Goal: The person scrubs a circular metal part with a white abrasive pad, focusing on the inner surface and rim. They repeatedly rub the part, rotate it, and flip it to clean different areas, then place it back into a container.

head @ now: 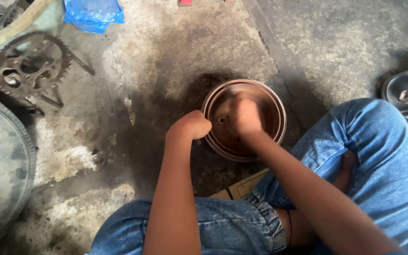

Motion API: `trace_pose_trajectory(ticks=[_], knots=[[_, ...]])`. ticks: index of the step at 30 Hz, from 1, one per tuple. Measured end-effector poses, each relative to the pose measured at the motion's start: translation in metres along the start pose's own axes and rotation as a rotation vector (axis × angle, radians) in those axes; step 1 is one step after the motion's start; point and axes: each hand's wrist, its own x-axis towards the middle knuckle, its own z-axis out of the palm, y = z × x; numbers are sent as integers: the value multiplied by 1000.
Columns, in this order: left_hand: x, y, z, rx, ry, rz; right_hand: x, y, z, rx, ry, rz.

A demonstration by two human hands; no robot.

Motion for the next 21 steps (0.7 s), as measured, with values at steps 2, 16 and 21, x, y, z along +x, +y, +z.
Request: trace_pose_trajectory(ticks=[2,16,21], knots=[[0,-1,1,43,-36,7,-14,-1,12,-1,-2,-153],[5,-2,5,-35,88,73,18,25,14,41,31,44],[-13,4,3,-7,-19,-50,18,13,-26,315,-69,300]])
